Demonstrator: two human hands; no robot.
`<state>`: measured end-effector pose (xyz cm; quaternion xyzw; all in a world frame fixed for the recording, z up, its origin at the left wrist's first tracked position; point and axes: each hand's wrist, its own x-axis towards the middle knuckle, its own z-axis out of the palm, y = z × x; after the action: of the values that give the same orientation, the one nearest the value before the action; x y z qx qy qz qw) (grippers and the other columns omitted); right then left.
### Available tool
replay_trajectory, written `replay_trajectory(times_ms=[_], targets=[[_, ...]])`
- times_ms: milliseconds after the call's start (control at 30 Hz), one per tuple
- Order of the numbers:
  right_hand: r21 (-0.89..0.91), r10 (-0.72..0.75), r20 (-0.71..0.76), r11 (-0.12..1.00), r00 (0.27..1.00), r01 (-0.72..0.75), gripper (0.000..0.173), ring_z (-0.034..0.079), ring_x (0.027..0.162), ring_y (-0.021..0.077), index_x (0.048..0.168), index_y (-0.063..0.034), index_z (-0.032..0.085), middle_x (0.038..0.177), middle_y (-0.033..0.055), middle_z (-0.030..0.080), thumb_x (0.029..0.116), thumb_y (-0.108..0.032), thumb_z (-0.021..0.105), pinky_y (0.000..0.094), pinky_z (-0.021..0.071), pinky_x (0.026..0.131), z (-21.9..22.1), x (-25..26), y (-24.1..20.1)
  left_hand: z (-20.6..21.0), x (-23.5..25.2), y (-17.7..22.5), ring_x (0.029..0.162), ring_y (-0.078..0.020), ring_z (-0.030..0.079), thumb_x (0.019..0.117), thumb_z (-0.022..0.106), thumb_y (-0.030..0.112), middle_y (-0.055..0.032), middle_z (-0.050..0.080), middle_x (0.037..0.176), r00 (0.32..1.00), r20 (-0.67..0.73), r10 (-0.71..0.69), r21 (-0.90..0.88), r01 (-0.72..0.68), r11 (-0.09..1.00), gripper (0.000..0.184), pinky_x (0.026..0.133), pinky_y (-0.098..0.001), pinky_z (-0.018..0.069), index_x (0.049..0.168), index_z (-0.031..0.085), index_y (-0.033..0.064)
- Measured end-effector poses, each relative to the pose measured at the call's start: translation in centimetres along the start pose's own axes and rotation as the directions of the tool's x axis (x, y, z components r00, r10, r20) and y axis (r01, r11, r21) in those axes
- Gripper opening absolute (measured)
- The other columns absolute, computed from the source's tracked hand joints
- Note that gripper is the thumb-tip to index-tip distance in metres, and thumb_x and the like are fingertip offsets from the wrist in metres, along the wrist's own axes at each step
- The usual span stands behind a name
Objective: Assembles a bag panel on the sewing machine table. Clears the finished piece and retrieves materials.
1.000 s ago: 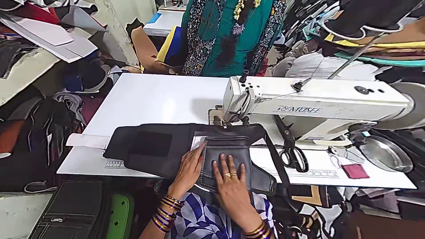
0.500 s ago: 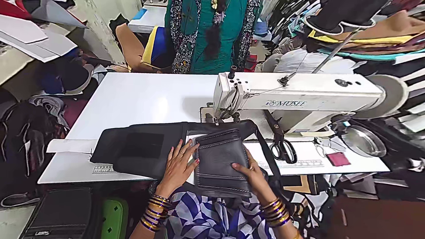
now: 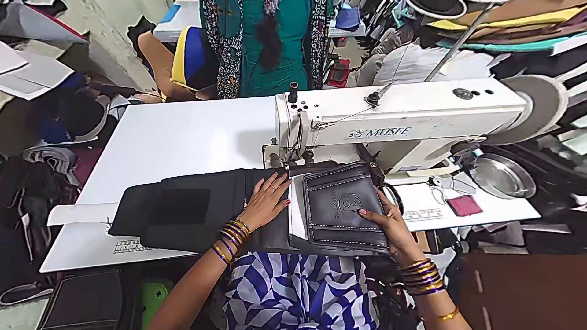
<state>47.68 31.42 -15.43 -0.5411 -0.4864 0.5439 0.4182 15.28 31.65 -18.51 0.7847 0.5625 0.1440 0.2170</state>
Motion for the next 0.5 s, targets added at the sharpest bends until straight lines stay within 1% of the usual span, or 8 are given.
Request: replay_trajectory(times_ms=[67, 267, 333, 433, 500], targets=[[0.004, -0.002, -0.008, 1.0, 1.0, 0.002, 0.083, 0.068, 0.102, 0.0009, 0.156, -0.0028, 0.032, 0.13, 0.0051, 0.064, 0.0808, 0.002, 0.065, 0.0166, 0.058, 0.085, 0.2, 0.0, 0.0, 0.5, -0.4, -0.2, 0.157, -0.031, 0.022, 0.1062, 0.046, 0.038, -0.0039, 0.036, 0.165, 0.999, -0.036, -0.009, -0.004, 0.009, 1.0, 0.055, 0.118, -0.0699, 0.0121, 0.155, 0.045, 0.0136], [-0.054, 0.014, 0.02, 0.998, 1.0, -0.013, 0.082, 0.07, 0.098, 0.0008, 0.157, -0.0068, 0.033, 0.124, 0.0025, 0.067, 0.0822, 0.003, 0.064, 0.0174, 0.0591, 0.083, 0.8, 1.1, -0.3, 0.8, -0.2, -0.1, 0.156, -0.0294, 0.023, 0.1072, 0.042, 0.031, -0.002, 0.034, 0.166, 0.997, -0.078, -0.027, 0.024, 0.029, 0.999, 0.052, 0.116, -0.0685, 0.0174, 0.157, 0.042, 0.0151], [-0.07, 0.025, 0.026, 0.997, 0.999, -0.023, 0.08, 0.07, 0.097, 0.0008, 0.157, -0.0077, 0.033, 0.124, 0.0021, 0.068, 0.0838, 0.005, 0.063, 0.0176, 0.0592, 0.083, 0.9, 1.2, -0.4, 1.0, 0.0, 0.0, 0.155, -0.0301, 0.025, 0.1057, 0.044, 0.029, -0.0007, 0.034, 0.166, 0.995, -0.091, -0.04, 0.044, 0.044, 0.998, 0.053, 0.115, -0.0676, 0.0186, 0.157, 0.043, 0.0164], [-0.092, 0.035, 0.02, 0.995, 0.999, -0.033, 0.079, 0.07, 0.096, 0.0008, 0.157, -0.0072, 0.033, 0.123, 0.003, 0.067, 0.0844, 0.006, 0.062, 0.0173, 0.0592, 0.081, 1.2, 1.2, -1.0, 1.1, 0.5, 0.4, 0.152, -0.0321, 0.03, 0.1013, 0.05, 0.028, -0.0003, 0.04, 0.163, 0.987, -0.143, -0.071, 0.045, 0.078, 0.996, 0.052, 0.111, -0.0684, 0.022, 0.153, 0.048, 0.0169], [-0.109, 0.046, 0.016, 0.993, 0.999, -0.044, 0.079, 0.07, 0.095, 0.0004, 0.157, -0.0073, 0.034, 0.123, 0.0027, 0.067, 0.0845, 0.005, 0.063, 0.0171, 0.0591, 0.081, 1.3, 1.2, -1.3, 1.0, 0.7, 0.8, 0.152, -0.0319, 0.031, 0.0992, 0.053, 0.027, -0.0003, 0.042, 0.162, 0.983, -0.154, -0.097, 0.044, 0.105, 0.993, 0.053, 0.11, -0.0696, 0.0223, 0.151, 0.05, 0.017]])
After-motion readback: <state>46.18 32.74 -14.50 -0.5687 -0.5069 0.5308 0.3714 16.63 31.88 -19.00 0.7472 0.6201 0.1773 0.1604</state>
